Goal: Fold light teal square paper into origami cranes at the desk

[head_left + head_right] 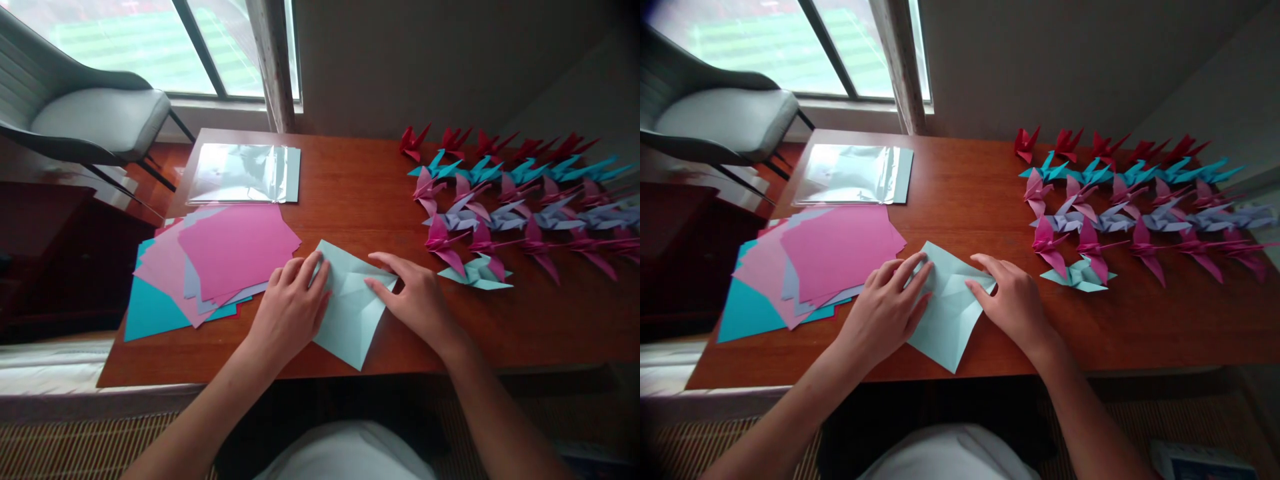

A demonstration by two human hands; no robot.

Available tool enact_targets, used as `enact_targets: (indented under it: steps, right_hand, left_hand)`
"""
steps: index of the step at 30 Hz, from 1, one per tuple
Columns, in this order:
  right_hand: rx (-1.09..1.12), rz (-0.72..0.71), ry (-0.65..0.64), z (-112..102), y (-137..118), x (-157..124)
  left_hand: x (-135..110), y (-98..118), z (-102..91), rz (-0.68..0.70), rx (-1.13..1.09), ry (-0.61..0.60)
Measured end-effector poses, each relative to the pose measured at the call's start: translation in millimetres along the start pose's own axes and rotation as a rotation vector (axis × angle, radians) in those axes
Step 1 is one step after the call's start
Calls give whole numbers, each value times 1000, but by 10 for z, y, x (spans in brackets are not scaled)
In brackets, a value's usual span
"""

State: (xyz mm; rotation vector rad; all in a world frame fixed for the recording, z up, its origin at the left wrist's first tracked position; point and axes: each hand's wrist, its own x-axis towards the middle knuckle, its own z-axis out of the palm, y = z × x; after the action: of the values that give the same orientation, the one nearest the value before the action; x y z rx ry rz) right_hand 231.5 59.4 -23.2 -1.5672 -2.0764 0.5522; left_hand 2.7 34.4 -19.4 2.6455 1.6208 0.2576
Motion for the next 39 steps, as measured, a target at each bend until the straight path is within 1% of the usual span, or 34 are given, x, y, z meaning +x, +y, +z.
enact_targets:
  steps: [5, 7, 9, 11, 13, 16, 19, 21, 23, 26, 33, 39]
  right_hand:
    - [-26, 128, 114, 94, -35, -109]
    - [28, 162, 145, 127, -72, -145]
    - [113, 161, 161, 149, -114, -168]
    - [143, 108, 154, 165, -143, -174]
    - [93, 4, 160, 185, -144, -171]
    - [-38, -188, 168, 229, -104, -171]
    - [-163, -314, 104, 264, -73, -191]
    - [-234, -361, 75, 267, -72, -210]
    - [-287, -400, 66, 256, -75, -224]
    - [-340, -450, 64, 228, -65, -229]
    - [-403, -555, 57, 189, -30, -210]
    - [-433, -657, 15, 154, -10, -199]
  left_hand:
    - [67, -37, -13, 66, 30, -35]
    - [103, -55, -20, 117, 57, -3]
    - [135, -67, -25, 172, 104, 55]
    - [159, -72, -25, 210, 150, 108]
    - [172, -75, -20, 225, 178, 130]
    - [180, -86, -7, 238, 199, 131]
    - [189, -98, -2, 233, 206, 104]
    - [200, -105, -7, 186, 188, 51]
    - [213, -114, -17, 111, 138, -10]
    - [224, -133, -32, 40, 72, -55]
    - [214, -148, -44, -6, 128, -70]
    - [233, -148, -70, -6, 138, -94]
